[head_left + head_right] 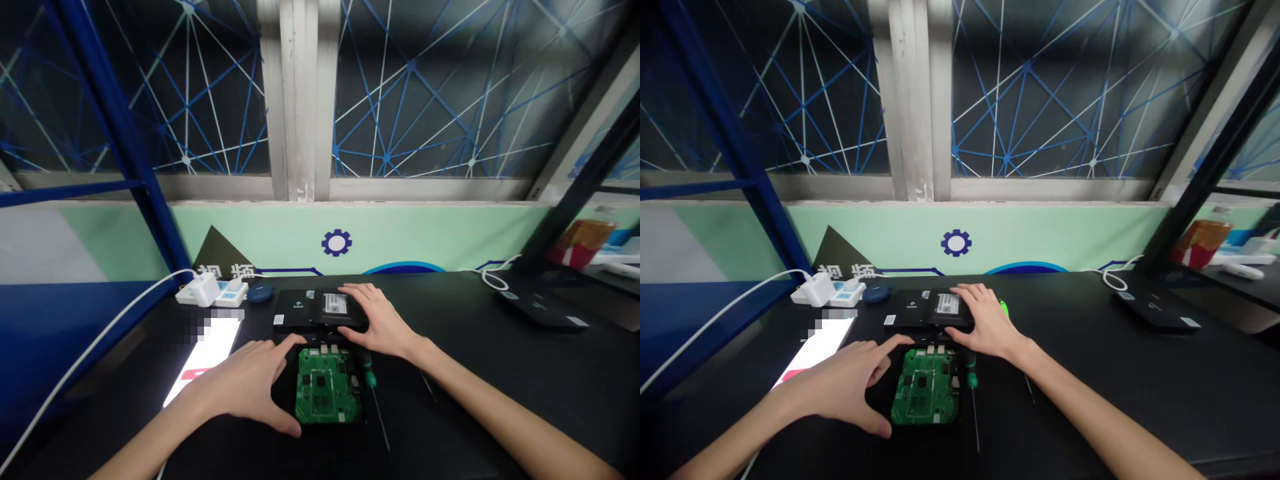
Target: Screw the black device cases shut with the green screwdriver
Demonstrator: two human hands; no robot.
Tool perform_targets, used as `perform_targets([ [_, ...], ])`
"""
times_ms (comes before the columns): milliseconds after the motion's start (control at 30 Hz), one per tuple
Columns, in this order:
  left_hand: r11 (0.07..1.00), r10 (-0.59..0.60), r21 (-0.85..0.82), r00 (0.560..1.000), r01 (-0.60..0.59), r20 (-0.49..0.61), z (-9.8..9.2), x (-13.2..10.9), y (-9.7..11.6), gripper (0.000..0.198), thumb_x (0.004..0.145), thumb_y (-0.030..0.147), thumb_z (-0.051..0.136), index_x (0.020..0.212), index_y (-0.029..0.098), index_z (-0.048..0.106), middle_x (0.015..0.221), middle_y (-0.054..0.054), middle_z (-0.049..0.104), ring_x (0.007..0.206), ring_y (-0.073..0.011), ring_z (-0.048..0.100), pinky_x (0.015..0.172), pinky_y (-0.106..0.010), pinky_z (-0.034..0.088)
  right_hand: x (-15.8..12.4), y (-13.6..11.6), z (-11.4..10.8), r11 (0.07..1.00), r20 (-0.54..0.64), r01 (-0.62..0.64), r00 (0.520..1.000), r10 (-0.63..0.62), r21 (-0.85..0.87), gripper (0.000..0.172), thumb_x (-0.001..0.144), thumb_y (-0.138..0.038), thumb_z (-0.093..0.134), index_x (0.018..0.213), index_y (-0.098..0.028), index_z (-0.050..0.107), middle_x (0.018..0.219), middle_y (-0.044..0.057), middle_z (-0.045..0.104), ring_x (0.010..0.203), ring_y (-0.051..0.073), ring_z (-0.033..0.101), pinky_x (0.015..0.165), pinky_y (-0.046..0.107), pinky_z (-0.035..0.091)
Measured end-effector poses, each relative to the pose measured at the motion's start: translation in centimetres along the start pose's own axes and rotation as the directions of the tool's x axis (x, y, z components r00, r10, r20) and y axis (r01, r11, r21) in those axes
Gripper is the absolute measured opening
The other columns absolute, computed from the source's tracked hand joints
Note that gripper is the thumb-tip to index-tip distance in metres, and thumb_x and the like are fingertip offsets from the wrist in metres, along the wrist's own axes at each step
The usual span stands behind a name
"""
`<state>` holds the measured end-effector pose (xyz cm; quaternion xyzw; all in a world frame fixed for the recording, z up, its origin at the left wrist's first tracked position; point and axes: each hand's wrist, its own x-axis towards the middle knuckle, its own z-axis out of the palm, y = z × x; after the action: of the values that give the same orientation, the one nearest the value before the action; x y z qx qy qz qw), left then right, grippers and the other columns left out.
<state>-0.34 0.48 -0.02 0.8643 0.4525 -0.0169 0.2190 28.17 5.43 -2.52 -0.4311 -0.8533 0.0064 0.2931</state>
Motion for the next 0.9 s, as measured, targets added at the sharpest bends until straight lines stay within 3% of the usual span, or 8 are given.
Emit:
perform_targets([
  [133, 1.0, 0.011, -0.005, 1.0, -0.011, -0.011, 0.0, 0.0, 0.0, 0.106, 0.056, 0.075, 0.073, 0.144, 0.028, 0.036, 0.072, 0.004, 0.057, 0.074, -0.0242, 0.055, 0.06, -0.029, 0.032, 0.3, 1.2, 1.0, 0.998, 0.083, -0.059, 0.995, 0.06, -0.014, 0.075, 0.08, -0.05, 0.066, 0.145, -0.027, 0.037, 0.146, 0.012, 0.047, 0.132, 0.034, 0.041, 0.106, 0.055, 0.035],
  [367, 1.0, -0.028, 0.005, 0.999, 0.028, 0.031, -0.2, 0.1, 0.1, 0.111, 0.056, 0.074, 0.073, 0.148, 0.03, 0.03, 0.075, 0.004, 0.057, 0.077, -0.0245, 0.055, 0.06, -0.028, 0.033, 0.9, 2.2, 1.7, 0.993, 0.163, -0.115, 0.98, 0.114, 0.0, 0.072, 0.08, -0.059, 0.064, 0.143, -0.03, 0.043, 0.148, 0.013, 0.044, 0.133, 0.037, 0.04, 0.104, 0.061, 0.033],
  [567, 1.0, -0.023, 0.002, 0.999, 0.023, 0.035, -0.2, 0.0, 0.2, 0.109, 0.056, 0.074, 0.073, 0.146, 0.031, 0.031, 0.074, 0.005, 0.055, 0.077, -0.0236, 0.054, 0.061, -0.028, 0.033, 1.4, 2.2, 1.2, 0.992, 0.111, -0.111, 0.988, 0.105, 0.053, 0.068, 0.067, -0.057, 0.078, 0.122, -0.024, 0.057, 0.116, 0.01, 0.06, 0.108, 0.031, 0.051, 0.091, 0.049, 0.042],
  [767, 0.999, -0.038, -0.013, 0.998, 0.038, 0.043, -0.1, 0.2, -0.2, 0.112, 0.057, 0.077, 0.071, 0.148, 0.029, 0.029, 0.076, 0.004, 0.056, 0.078, -0.0242, 0.054, 0.059, -0.028, 0.033, 1.5, 1.5, -0.3, 0.986, 0.05, -0.122, 0.992, 0.117, 0.116, 0.056, 0.062, -0.047, 0.082, 0.104, -0.023, 0.053, 0.1, 0.004, 0.056, 0.095, 0.025, 0.05, 0.081, 0.04, 0.043],
  [900, 0.999, -0.046, -0.026, 0.998, 0.047, 0.036, -0.1, 0.2, -0.2, 0.111, 0.057, 0.077, 0.071, 0.147, 0.027, 0.03, 0.077, 0.003, 0.057, 0.079, -0.0243, 0.055, 0.06, -0.028, 0.034, 0.9, 0.3, -1.9, 0.99, 0.102, -0.06, 0.994, 0.047, 0.126, 0.054, 0.059, -0.043, 0.083, 0.099, -0.023, 0.052, 0.097, 0.003, 0.054, 0.091, 0.024, 0.049, 0.078, 0.037, 0.041],
])
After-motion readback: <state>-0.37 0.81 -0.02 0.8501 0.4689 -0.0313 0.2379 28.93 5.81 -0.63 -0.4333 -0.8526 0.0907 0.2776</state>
